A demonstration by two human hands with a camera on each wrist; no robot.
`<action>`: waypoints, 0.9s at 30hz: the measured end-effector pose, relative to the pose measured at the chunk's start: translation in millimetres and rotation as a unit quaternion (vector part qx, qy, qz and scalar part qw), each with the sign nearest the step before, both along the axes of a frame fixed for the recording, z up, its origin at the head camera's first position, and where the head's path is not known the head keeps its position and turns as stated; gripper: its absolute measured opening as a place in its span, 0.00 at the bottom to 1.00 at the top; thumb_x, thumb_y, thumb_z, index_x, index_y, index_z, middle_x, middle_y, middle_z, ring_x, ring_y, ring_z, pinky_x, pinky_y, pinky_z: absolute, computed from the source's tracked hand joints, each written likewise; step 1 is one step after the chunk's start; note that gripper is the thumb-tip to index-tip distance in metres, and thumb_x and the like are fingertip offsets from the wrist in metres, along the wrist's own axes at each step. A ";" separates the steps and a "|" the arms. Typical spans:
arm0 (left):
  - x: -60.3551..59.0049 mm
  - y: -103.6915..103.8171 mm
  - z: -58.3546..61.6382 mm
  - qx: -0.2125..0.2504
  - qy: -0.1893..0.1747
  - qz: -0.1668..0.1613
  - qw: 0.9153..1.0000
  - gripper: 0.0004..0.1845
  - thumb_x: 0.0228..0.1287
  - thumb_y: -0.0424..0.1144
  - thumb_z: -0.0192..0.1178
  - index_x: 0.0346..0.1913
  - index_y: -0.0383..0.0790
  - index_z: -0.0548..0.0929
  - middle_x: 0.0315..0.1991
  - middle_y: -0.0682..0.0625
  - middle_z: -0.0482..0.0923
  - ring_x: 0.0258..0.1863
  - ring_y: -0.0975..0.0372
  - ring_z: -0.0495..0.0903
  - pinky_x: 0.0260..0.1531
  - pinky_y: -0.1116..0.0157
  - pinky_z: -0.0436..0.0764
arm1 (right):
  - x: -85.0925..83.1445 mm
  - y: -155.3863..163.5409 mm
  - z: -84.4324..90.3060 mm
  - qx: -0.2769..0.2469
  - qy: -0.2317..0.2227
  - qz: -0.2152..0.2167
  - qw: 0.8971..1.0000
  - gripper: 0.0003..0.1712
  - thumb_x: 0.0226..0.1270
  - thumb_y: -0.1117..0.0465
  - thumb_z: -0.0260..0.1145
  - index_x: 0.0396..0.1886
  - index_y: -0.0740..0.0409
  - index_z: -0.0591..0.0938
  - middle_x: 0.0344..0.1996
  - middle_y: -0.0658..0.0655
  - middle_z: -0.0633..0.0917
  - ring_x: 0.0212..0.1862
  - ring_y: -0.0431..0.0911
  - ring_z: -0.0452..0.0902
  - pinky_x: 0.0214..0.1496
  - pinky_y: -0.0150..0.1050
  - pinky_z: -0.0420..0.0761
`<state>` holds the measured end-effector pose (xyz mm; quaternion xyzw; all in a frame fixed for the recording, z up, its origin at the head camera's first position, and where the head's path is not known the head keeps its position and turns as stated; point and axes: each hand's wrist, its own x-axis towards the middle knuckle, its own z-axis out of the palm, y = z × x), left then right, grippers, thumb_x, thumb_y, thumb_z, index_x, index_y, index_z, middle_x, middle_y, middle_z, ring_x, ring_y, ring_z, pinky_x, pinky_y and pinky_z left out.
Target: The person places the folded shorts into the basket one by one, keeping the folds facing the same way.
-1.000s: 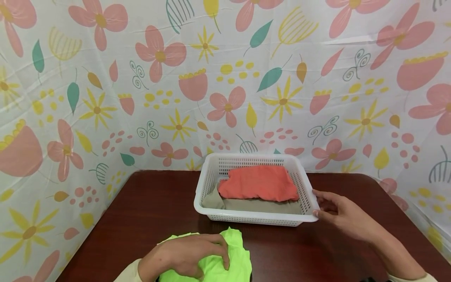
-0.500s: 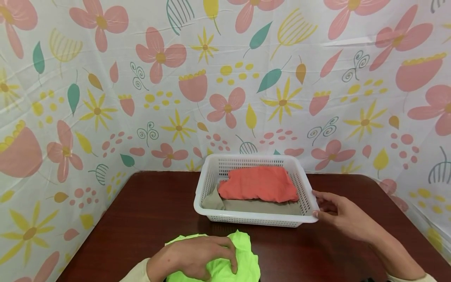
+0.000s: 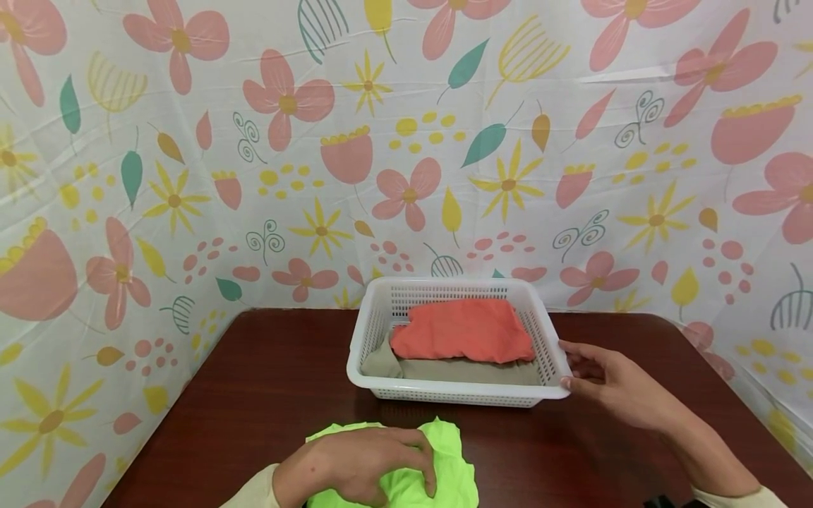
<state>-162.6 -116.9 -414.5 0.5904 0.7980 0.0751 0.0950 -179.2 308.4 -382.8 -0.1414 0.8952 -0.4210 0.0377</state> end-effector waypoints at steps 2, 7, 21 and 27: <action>-0.2 1.6 -0.2 0.000 -0.006 -0.004 1.000 0.40 0.41 0.28 0.82 0.58 0.66 0.83 0.61 0.67 0.72 0.61 0.78 0.72 0.48 0.86 0.66 | -1.0 -0.3 0.0 0.000 -0.001 0.000 1.000 0.40 0.74 0.60 0.72 0.76 0.76 0.67 0.57 0.67 0.85 0.51 0.51 0.86 0.44 0.35 0.86; -0.7 5.7 -0.4 -0.003 -0.019 -0.008 1.000 0.40 0.42 0.28 0.81 0.58 0.66 0.83 0.62 0.66 0.72 0.61 0.78 0.71 0.48 0.86 0.66 | -4.4 -1.1 0.5 -0.005 -0.006 0.002 1.000 0.40 0.74 0.60 0.72 0.77 0.75 0.67 0.59 0.68 0.84 0.53 0.52 0.85 0.45 0.35 0.86; 0.3 20.5 0.5 -0.011 0.002 -0.029 1.000 0.40 0.42 0.27 0.80 0.58 0.65 0.83 0.62 0.65 0.72 0.60 0.79 0.71 0.45 0.85 0.66 | -8.3 -1.1 0.1 -0.016 -0.017 0.007 1.000 0.40 0.75 0.60 0.71 0.78 0.74 0.65 0.60 0.69 0.83 0.54 0.53 0.85 0.45 0.35 0.86; -0.7 23.8 -0.9 -0.016 -0.001 -0.027 1.000 0.40 0.42 0.27 0.80 0.58 0.66 0.83 0.62 0.66 0.72 0.60 0.79 0.71 0.44 0.85 0.66 | -9.4 -1.1 0.7 -0.014 -0.012 0.009 1.000 0.40 0.75 0.60 0.71 0.78 0.75 0.66 0.60 0.69 0.83 0.53 0.52 0.84 0.44 0.35 0.86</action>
